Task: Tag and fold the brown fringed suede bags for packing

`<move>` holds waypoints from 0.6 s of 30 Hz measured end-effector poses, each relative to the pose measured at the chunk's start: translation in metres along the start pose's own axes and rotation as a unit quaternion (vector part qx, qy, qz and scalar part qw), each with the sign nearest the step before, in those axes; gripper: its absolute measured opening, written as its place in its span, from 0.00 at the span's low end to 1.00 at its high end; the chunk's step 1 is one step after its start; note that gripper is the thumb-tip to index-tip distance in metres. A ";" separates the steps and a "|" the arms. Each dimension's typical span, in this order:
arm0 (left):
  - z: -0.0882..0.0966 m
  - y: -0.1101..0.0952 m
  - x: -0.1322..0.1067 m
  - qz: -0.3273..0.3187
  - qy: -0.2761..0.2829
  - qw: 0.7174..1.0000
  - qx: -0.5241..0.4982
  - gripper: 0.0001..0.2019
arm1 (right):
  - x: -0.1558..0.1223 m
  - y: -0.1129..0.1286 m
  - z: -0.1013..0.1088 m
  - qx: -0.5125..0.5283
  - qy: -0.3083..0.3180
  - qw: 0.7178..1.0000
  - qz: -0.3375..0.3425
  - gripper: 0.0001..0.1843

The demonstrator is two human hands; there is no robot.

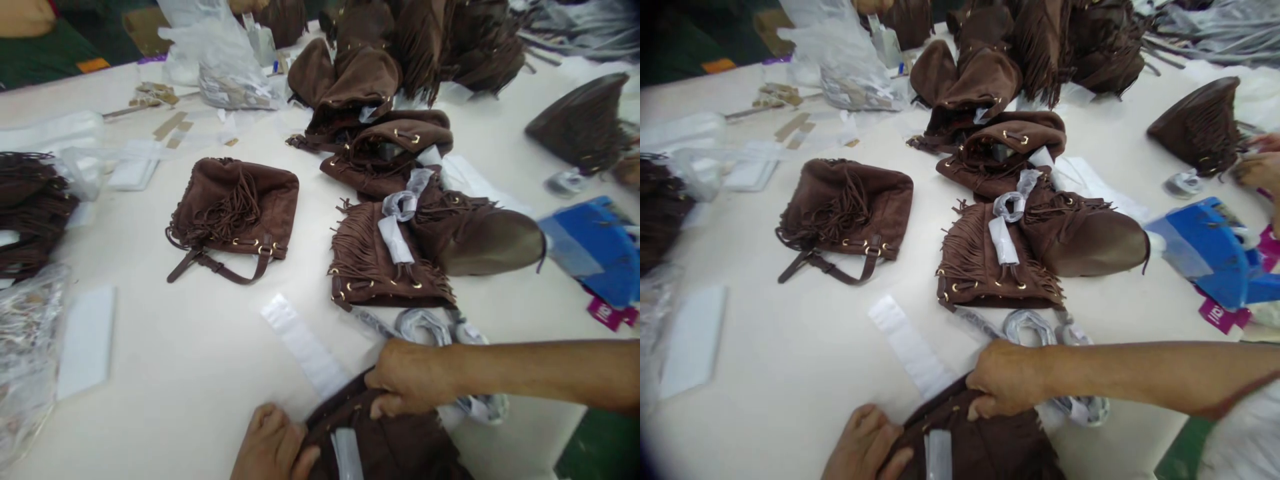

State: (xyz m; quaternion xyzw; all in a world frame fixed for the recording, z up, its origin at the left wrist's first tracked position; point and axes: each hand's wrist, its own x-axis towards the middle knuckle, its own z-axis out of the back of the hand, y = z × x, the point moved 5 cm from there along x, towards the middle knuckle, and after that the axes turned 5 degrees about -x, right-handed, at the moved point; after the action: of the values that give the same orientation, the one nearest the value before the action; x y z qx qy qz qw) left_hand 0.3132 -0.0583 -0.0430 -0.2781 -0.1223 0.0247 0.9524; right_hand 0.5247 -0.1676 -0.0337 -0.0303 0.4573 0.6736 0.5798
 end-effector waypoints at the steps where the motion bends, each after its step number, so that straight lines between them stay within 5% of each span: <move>1: 0.003 -0.005 -0.001 0.003 0.000 1.000 0.018 0.10 | -0.005 0.004 0.001 0.015 -0.035 0.999 0.015 0.18; 5: 0.014 -0.024 -0.006 0.046 -0.011 0.996 0.074 0.11 | -0.053 0.015 0.016 0.053 -0.235 0.969 0.052 0.18; 9: 0.018 -0.033 -0.007 0.106 0.018 0.992 0.062 0.13 | -0.129 -0.012 0.007 0.009 -0.370 0.923 -0.108 0.15; 13: 0.030 -0.045 0.004 0.151 0.055 0.987 0.026 0.16 | -0.182 -0.042 -0.040 -0.023 -0.381 0.884 -0.271 0.17; 18: 0.031 -0.078 0.041 0.190 0.046 0.981 -0.016 0.17 | -0.188 -0.050 -0.095 0.013 -0.350 0.872 -0.343 0.24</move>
State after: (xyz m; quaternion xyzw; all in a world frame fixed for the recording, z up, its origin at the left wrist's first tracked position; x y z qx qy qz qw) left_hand 0.3433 -0.1034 0.0329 -0.3121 -0.0235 0.1904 0.9305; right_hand 0.5798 -0.3754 -0.0104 0.0604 0.1941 0.3930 0.8968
